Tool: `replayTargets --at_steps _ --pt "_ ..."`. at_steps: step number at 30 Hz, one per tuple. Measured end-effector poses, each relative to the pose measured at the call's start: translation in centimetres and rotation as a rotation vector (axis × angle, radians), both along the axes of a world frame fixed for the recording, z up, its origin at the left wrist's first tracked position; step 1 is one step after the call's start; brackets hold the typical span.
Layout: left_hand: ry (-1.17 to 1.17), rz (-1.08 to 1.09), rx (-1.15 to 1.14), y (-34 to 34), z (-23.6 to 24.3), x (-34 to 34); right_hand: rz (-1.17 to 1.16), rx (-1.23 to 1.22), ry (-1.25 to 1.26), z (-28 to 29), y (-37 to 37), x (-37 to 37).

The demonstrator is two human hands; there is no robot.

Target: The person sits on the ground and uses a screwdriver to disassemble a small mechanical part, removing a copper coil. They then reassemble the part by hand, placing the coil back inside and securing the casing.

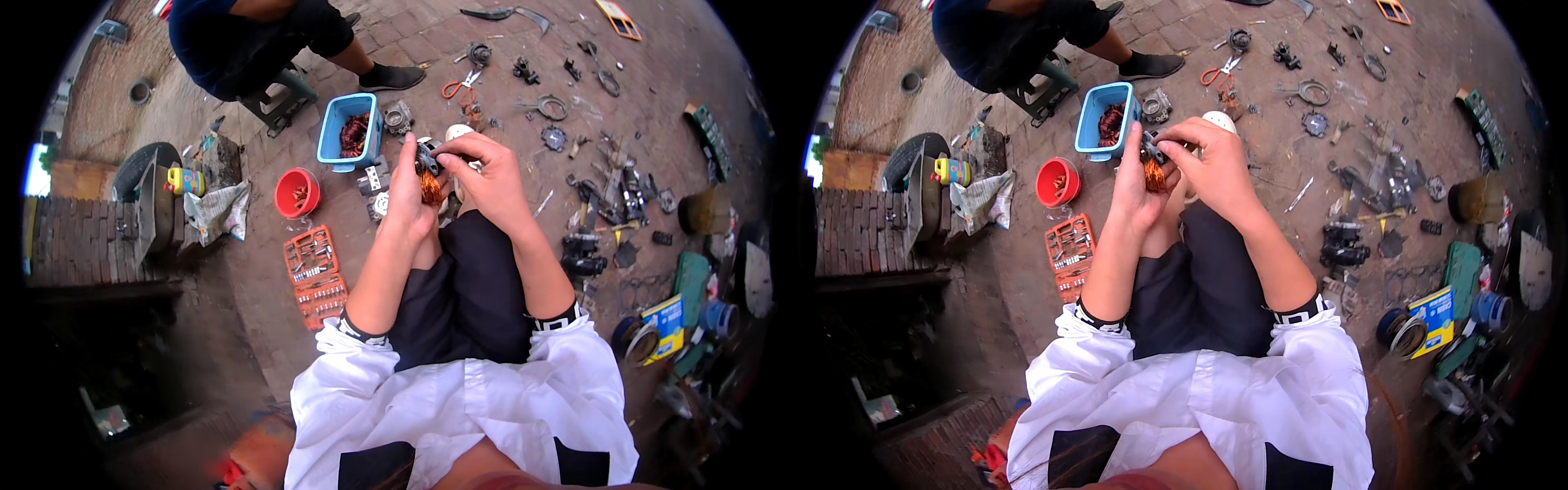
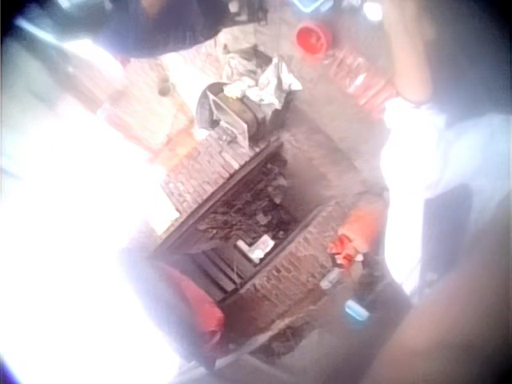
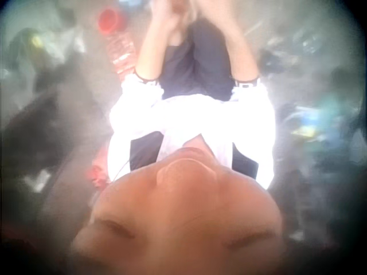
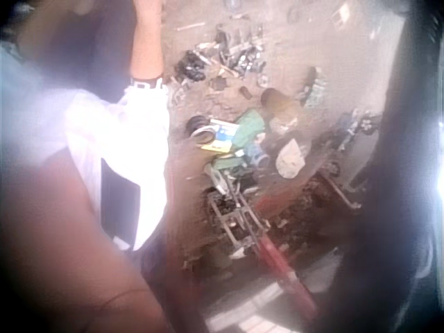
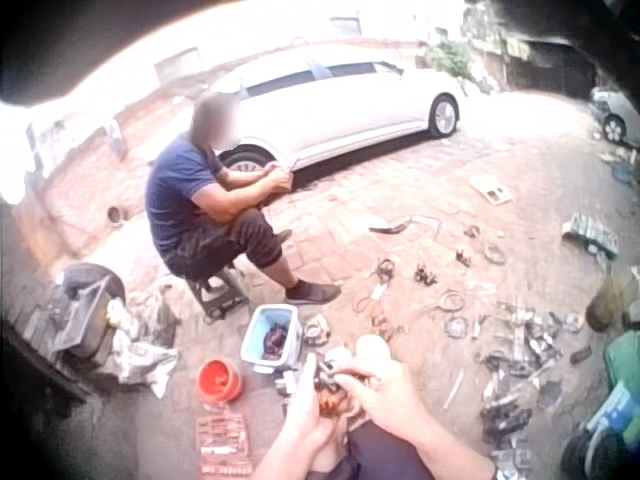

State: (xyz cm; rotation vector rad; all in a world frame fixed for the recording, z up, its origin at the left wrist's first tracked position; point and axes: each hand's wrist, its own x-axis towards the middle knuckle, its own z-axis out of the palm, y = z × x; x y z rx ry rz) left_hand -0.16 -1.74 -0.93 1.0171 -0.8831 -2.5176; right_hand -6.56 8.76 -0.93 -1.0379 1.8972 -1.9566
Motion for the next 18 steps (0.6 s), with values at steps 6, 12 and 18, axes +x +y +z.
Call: replayTargets --at_steps 6,12,18 --pt "0.268 -0.172 0.209 -2.4 -0.1 1.5 0.088 -0.09 -0.195 1.5 -3.5 -0.2" --pt "0.406 -0.142 0.038 -4.5 0.6 3.7 0.265 -0.013 -0.202 5.5 -7.1 -1.3" --pt "0.41 0.113 0.046 -6.1 1.1 5.3 0.44 0.042 -0.159 4.7 -10.2 0.9"
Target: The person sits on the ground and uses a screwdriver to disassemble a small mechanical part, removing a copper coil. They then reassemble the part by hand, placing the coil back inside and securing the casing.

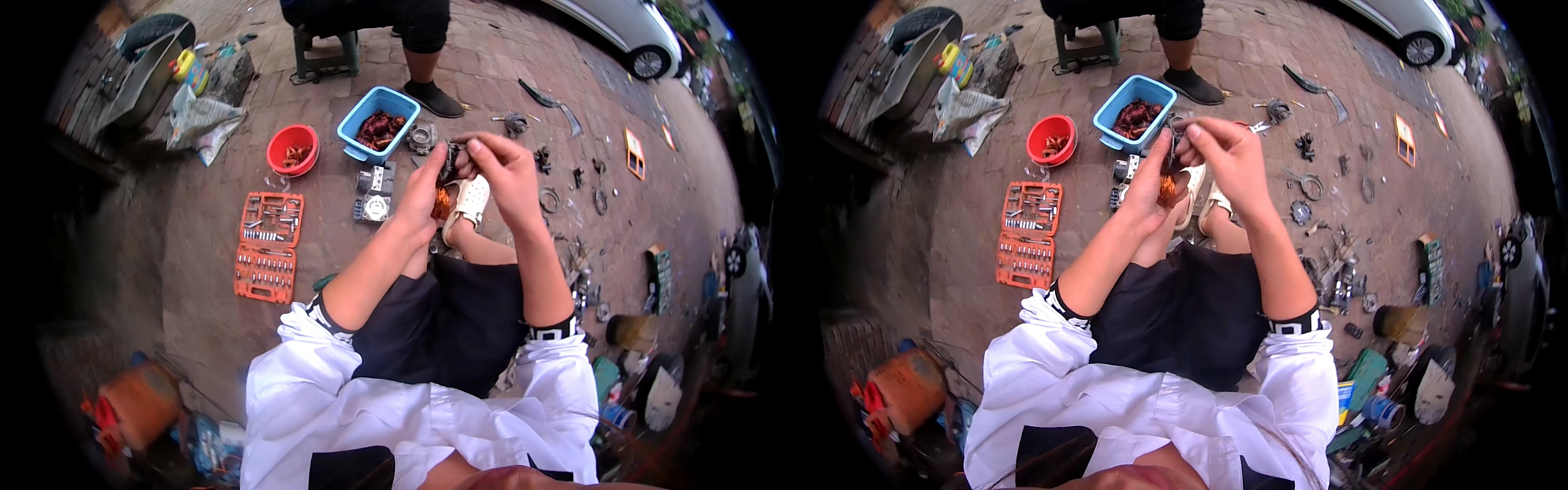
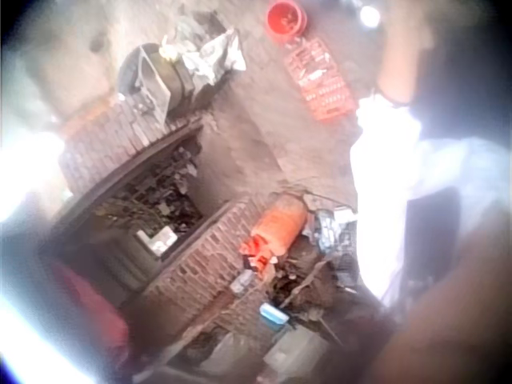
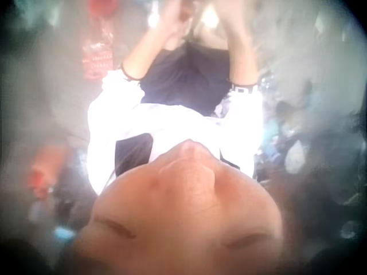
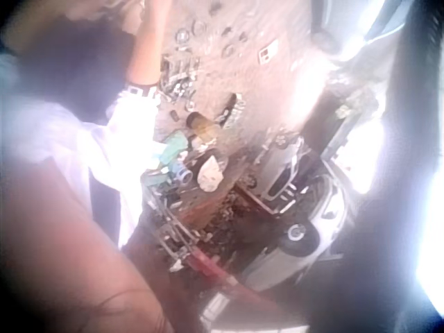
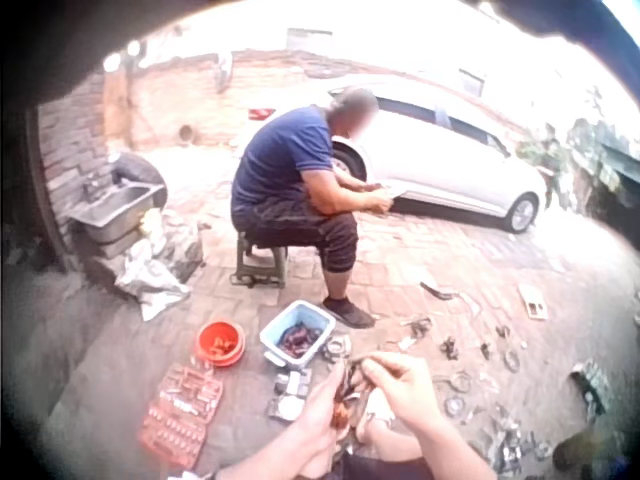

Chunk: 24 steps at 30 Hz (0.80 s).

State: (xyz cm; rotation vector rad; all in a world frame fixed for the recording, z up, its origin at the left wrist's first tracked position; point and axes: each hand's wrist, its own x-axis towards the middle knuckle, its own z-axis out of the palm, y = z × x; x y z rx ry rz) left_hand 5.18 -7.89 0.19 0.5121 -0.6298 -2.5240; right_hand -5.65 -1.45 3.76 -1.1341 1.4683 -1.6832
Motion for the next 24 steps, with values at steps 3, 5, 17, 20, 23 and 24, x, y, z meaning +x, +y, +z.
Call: replayTargets --at_steps 3,5,17,20,23,24 --pt "0.066 0.096 0.019 -0.7 -1.4 -0.2 0.046 0.024 0.083 -0.4 -0.1 2.1" --pt "0.022 0.059 -0.021 -1.0 -1.0 0.6 0.079 0.011 0.098 -0.6 -0.2 2.3" --pt "-0.066 -0.206 0.044 -1.5 -1.3 1.0 0.007 -0.048 -0.412 -1.9 0.6 -0.5" --pt "-0.004 -0.254 0.027 -1.9 -2.5 1.0 0.038 -0.042 -0.461 -2.2 0.9 -1.1" --pt "0.039 -0.286 -0.008 -1.8 -2.2 1.3 0.108 -0.069 -0.479 -2.1 1.4 -1.3" --pt "0.02 -0.257 -0.03 -1.6 -2.0 1.2 0.131 -0.081 -0.47 -2.0 1.6 -1.2"
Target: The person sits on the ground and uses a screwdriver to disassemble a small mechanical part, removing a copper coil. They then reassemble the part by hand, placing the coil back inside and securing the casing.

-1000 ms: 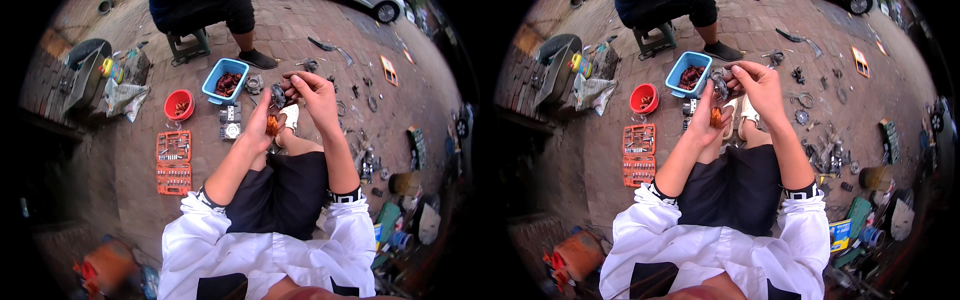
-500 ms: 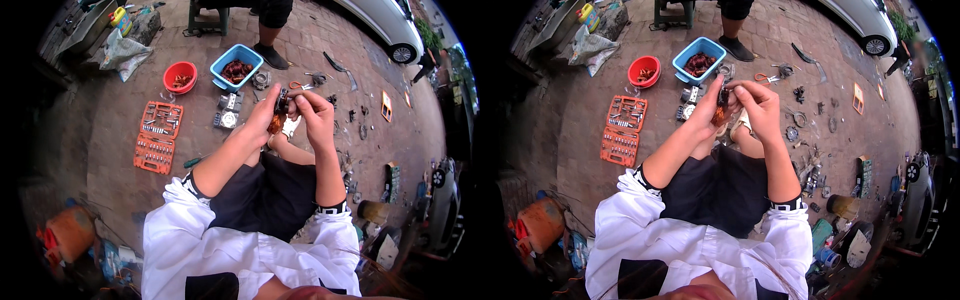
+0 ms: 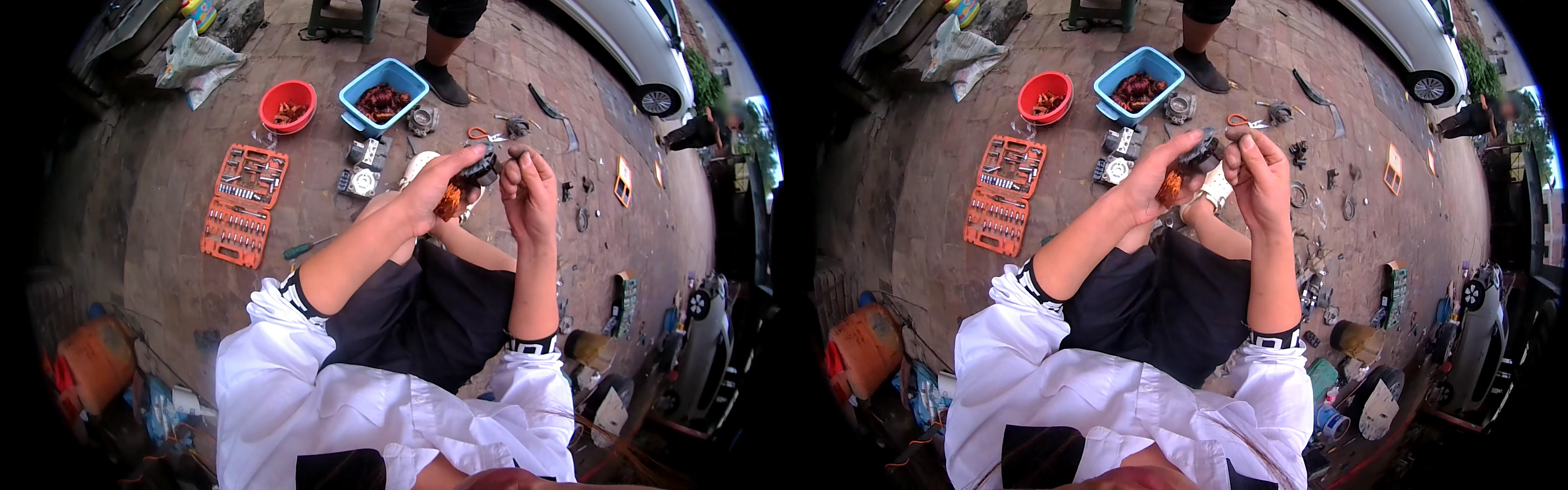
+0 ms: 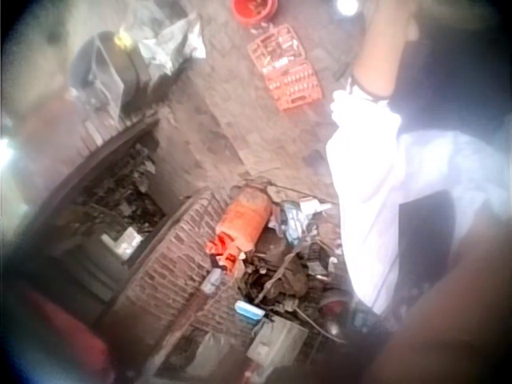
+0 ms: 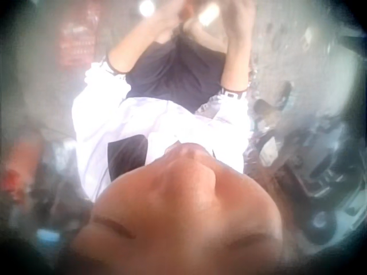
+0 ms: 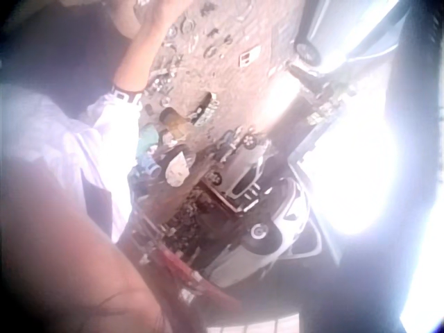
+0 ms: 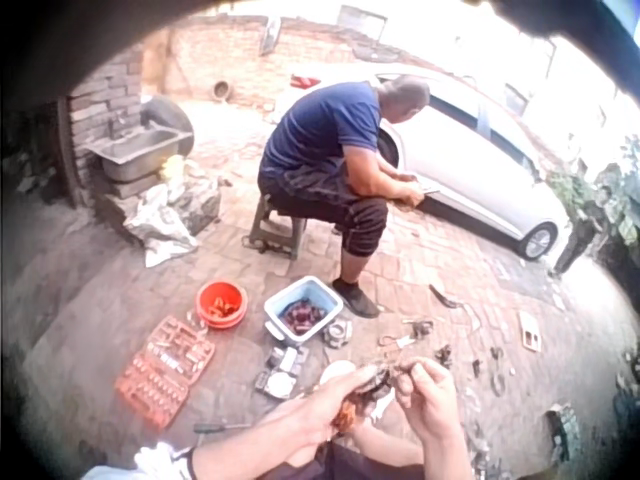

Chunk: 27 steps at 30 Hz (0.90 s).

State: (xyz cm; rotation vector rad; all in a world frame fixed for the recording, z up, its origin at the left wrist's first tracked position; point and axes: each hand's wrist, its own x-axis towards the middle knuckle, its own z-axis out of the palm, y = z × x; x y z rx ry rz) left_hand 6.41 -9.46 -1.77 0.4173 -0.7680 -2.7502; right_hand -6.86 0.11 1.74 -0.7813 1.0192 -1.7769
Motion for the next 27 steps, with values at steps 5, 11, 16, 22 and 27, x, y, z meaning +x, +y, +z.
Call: replayTargets --at_steps 5,11,16,22,27 --pt "-0.052 0.141 -0.135 1.3 0.4 -0.4 0.033 -0.014 0.04 0.0 0.5 0.2" --pt "-0.075 0.268 -0.275 1.9 -0.6 -1.7 -0.057 0.033 0.455 0.9 0.9 1.6" --pt "0.008 0.23 -0.281 2.1 -0.6 -1.6 -0.117 0.036 0.78 1.5 1.4 2.7" --pt "-0.02 0.073 -0.141 1.7 1.0 -0.8 -0.337 -0.006 0.738 1.5 1.7 3.0" --pt "-0.135 0.0 -0.134 1.4 0.4 -0.5 -0.489 0.061 0.834 0.9 1.2 2.2"
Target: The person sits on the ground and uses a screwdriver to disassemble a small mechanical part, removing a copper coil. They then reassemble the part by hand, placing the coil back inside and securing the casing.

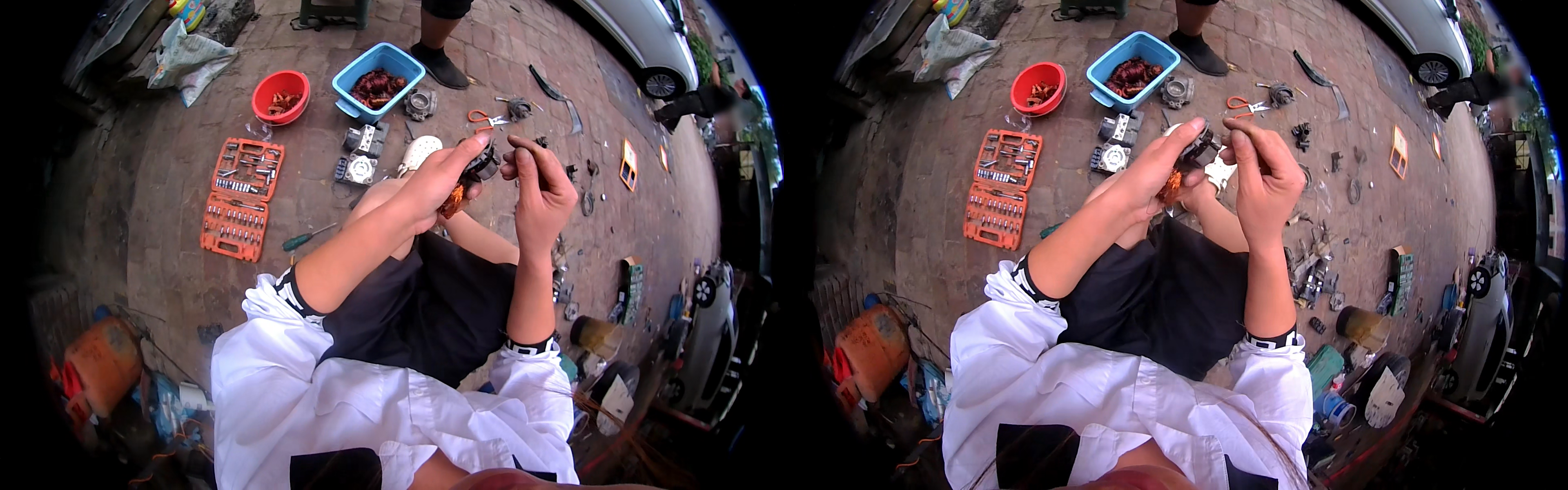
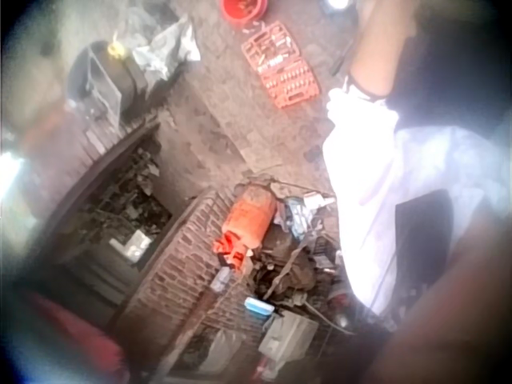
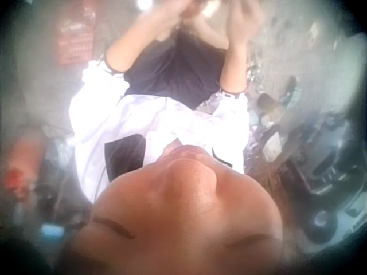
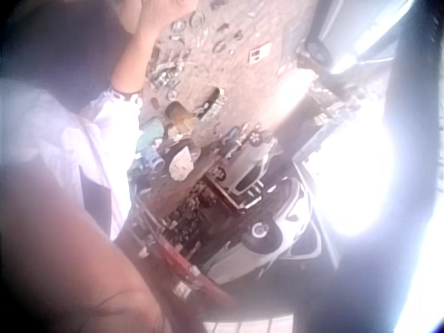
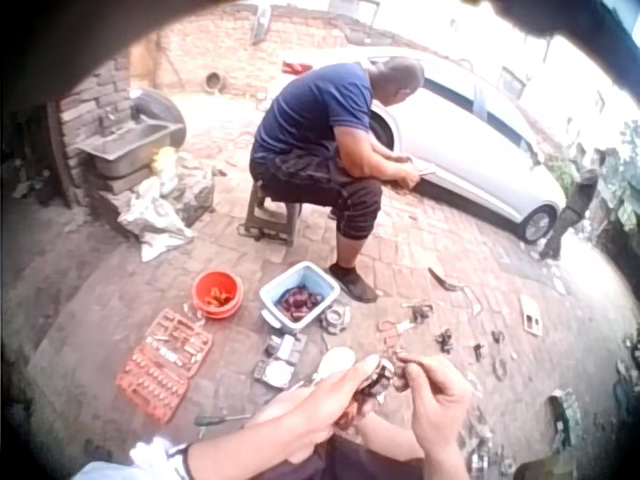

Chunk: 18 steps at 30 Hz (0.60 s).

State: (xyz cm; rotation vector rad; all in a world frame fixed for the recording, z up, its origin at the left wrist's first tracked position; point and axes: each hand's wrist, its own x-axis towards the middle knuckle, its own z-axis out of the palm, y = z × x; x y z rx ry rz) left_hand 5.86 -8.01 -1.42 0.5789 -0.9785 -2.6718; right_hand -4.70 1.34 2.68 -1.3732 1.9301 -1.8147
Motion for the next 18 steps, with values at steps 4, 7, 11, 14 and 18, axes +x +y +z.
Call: replayTargets --at_steps 4,7,11,14,18 --pt "0.024 0.012 -0.021 0.3 -0.1 -0.5 -0.068 0.001 -0.072 0.1 -0.2 0.4" --pt "-0.002 0.016 0.002 0.4 0.5 -0.4 0.005 0.039 -0.188 0.3 -0.2 1.0" --pt "0.059 0.03 0.055 0.2 0.2 -0.3 0.11 0.104 -0.193 0.0 -0.1 1.9" --pt "0.062 0.034 0.018 0.3 -0.1 -0.2 0.17 0.123 -0.046 -0.7 0.3 1.3" --pt "0.053 0.063 0.073 0.6 -0.4 -0.1 0.171 0.17 0.338 0.1 0.6 1.6"
